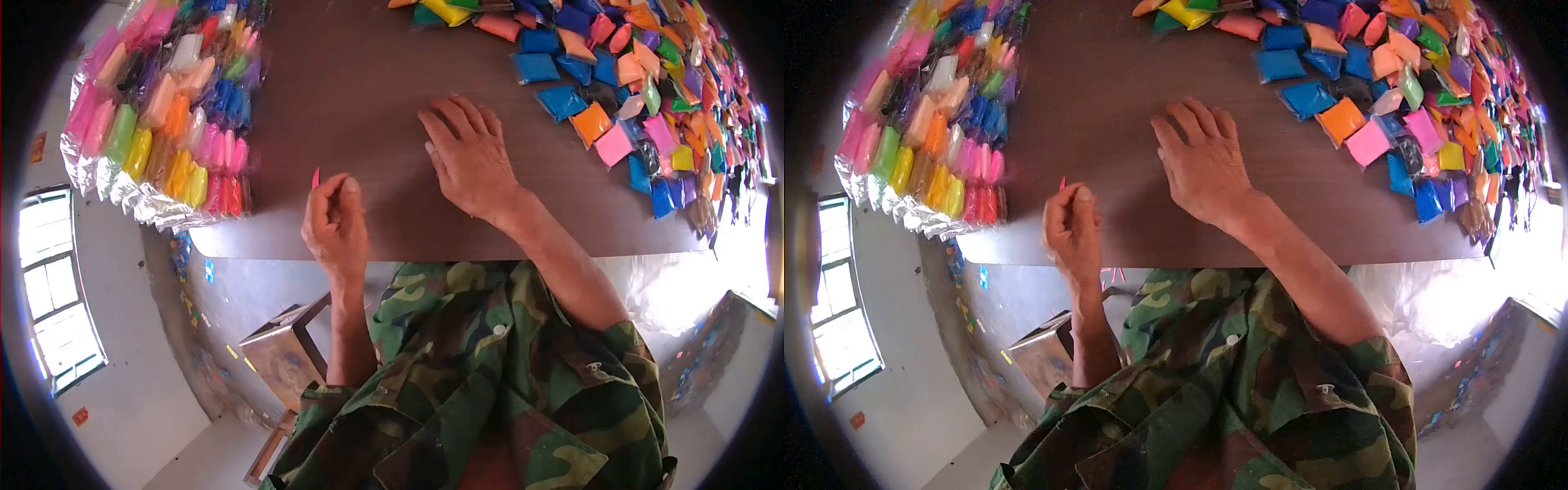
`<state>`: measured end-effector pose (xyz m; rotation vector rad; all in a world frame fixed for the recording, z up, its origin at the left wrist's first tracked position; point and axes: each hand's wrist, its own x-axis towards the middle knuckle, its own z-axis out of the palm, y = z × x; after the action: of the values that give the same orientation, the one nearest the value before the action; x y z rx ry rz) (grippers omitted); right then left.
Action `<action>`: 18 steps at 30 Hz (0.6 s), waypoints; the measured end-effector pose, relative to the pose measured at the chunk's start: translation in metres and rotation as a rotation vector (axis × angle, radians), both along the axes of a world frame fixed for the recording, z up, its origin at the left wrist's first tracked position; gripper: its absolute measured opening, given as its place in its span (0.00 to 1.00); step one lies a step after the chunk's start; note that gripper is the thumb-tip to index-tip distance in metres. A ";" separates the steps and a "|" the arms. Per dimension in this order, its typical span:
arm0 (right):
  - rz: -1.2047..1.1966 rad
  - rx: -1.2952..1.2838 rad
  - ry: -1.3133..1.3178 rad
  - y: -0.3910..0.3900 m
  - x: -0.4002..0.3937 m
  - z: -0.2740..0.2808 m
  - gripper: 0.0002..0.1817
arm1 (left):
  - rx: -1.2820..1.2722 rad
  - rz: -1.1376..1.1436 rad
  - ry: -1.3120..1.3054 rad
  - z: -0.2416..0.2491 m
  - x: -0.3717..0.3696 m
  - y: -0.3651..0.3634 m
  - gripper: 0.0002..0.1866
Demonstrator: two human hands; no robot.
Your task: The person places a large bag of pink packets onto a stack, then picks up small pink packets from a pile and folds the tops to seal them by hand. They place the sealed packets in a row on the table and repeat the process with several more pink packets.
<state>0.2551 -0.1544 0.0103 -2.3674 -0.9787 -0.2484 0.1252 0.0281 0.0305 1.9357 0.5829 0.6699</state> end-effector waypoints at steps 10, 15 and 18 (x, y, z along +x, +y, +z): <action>-0.023 -0.118 0.017 0.006 -0.002 0.008 0.26 | -0.070 0.153 0.035 0.006 -0.006 0.034 0.13; -0.043 -0.142 0.017 0.007 -0.001 0.009 0.25 | -0.042 0.172 -0.011 0.013 -0.005 0.053 0.16; -0.053 -0.150 0.035 0.004 0.003 0.008 0.25 | -0.098 0.178 -0.072 0.015 -0.013 0.061 0.17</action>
<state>0.2579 -0.1503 0.0180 -2.5271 -0.9494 -0.1583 0.1122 0.0891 0.0454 1.7745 0.7357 0.8049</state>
